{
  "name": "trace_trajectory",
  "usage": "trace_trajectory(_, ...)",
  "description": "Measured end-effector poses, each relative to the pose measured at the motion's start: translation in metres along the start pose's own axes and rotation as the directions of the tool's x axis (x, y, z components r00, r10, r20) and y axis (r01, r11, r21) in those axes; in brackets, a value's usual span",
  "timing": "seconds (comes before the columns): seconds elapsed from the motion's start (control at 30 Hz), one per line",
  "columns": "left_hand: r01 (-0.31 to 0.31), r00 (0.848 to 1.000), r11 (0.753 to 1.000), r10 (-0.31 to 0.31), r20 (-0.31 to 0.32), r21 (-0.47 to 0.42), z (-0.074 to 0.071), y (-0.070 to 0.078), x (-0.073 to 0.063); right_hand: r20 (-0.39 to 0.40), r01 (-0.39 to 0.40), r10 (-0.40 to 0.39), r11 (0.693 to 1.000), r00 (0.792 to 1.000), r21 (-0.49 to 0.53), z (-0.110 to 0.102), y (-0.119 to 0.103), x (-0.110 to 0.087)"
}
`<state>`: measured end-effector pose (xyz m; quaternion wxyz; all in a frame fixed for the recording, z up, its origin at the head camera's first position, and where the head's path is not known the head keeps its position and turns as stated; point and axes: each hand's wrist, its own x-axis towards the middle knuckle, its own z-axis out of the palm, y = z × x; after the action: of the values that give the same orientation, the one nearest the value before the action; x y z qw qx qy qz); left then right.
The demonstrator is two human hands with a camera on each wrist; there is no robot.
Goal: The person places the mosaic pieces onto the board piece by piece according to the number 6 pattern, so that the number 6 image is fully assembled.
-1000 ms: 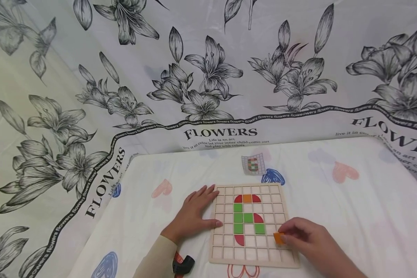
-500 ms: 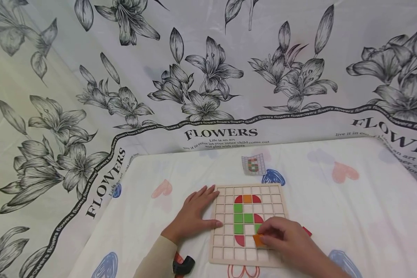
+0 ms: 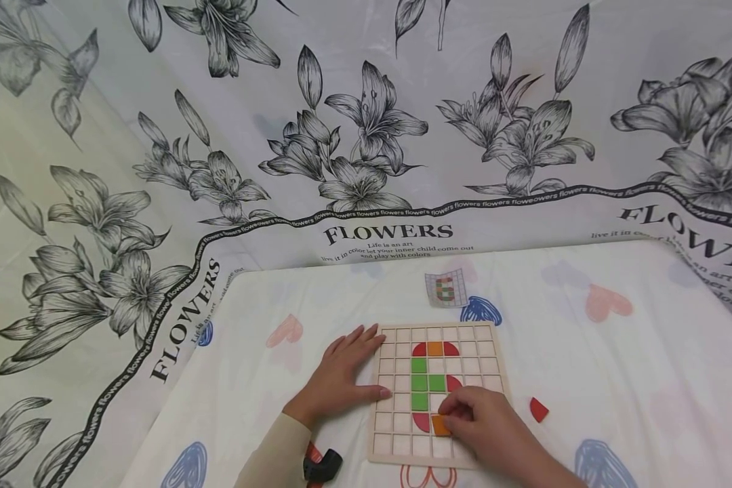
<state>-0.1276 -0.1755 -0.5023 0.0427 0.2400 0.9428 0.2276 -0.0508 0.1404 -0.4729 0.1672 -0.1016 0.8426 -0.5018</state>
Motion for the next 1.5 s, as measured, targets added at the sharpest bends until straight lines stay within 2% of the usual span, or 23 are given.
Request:
trace_trajectory(0.23, 0.001, 1.000, 1.000, -0.001, 0.006, 0.006, -0.001, 0.000, -0.001, -0.062, -0.011, 0.008, 0.999, 0.998, -0.045, 0.006, -0.005, -0.001)
trace_trajectory(0.43, 0.005, 1.000, 1.000, -0.005, 0.009, 0.015, -0.001, 0.000, -0.001, -0.072, -0.096, 0.095, 0.995, 0.993, -0.018, 0.008, -0.009, -0.001)
trace_trajectory(0.6, 0.003, 1.000, 1.000, -0.003, 0.010, 0.016, -0.002, 0.001, -0.001, -0.052, -0.111, 0.112, 0.993, 0.992, 0.032, 0.007, -0.011, -0.001)
trace_trajectory(1.17, 0.006, 1.000, 1.000, -0.006, 0.008, 0.019, -0.001, 0.000, 0.000, -0.013, 0.046, -0.045, 0.988, 0.999, 0.148, -0.005, -0.004, -0.008)
trace_trajectory(1.37, 0.006, 1.000, 1.000, -0.006, 0.010, 0.012, -0.001, 0.001, 0.000, 0.027, 0.110, -0.124, 0.947, 0.992, 0.301, -0.014, 0.001, -0.008)
trace_trajectory(1.5, 0.007, 1.000, 1.000, -0.008, 0.014, 0.010, -0.001, 0.001, 0.000, 0.045, 0.107, -0.134, 0.918, 0.990, 0.381, -0.021, 0.002, -0.010)
